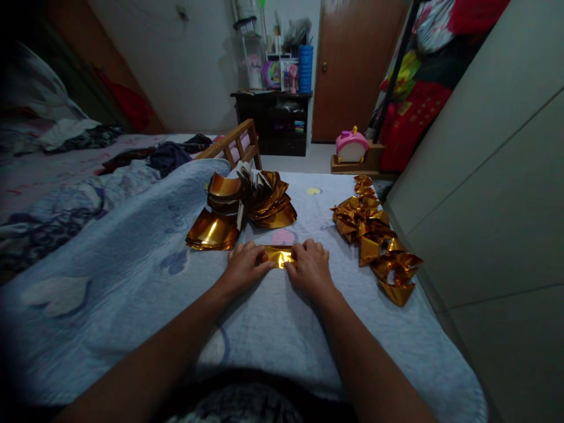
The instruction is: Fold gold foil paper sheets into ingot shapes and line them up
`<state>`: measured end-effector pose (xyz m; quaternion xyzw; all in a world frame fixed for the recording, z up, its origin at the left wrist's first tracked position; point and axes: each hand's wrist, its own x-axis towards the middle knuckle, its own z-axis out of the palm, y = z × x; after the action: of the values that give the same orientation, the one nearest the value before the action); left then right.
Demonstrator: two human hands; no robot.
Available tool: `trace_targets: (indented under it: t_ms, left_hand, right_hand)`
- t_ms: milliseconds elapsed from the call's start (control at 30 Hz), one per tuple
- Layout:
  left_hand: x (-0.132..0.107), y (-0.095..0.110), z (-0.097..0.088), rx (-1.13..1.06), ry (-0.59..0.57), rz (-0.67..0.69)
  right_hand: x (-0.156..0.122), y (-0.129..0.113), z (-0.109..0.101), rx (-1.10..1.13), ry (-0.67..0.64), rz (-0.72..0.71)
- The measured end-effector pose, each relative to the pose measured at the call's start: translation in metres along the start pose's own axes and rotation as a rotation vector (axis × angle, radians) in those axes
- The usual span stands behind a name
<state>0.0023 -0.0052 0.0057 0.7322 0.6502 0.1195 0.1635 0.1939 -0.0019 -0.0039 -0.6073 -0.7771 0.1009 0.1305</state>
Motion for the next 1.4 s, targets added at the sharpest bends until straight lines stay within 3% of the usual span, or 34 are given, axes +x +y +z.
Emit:
trace_targets:
  t_ms: [300, 400, 833, 1100, 1400]
  left_hand:
    - [-0.003, -0.014, -0.013, -0.037, -0.069, 0.0]
    - [-0.003, -0.016, -0.013, -0.036, -0.084, 0.026]
    - [-0.001, -0.016, -0.005, -0.213, 0.034, 0.094]
    - [0.002, -0.019, 0.001, -0.204, 0.065, 0.107]
    - [0.002, -0.018, 0.002, -0.609, -0.01, 0.126]
  right_hand:
    - [-0.003, 0.003, 0.001, 0.052, 0.081, 0.037]
    - [-0.002, 0.005, 0.001, 0.054, 0.055, 0.026]
    - [0.004, 0.01, -0.003, 0.257, 0.006, -0.051]
    - [0.004, 0.015, 0.0, 0.387, 0.074, -0.124]
    - [0.004, 0.013, -0.009, 0.712, 0.04, -0.141]
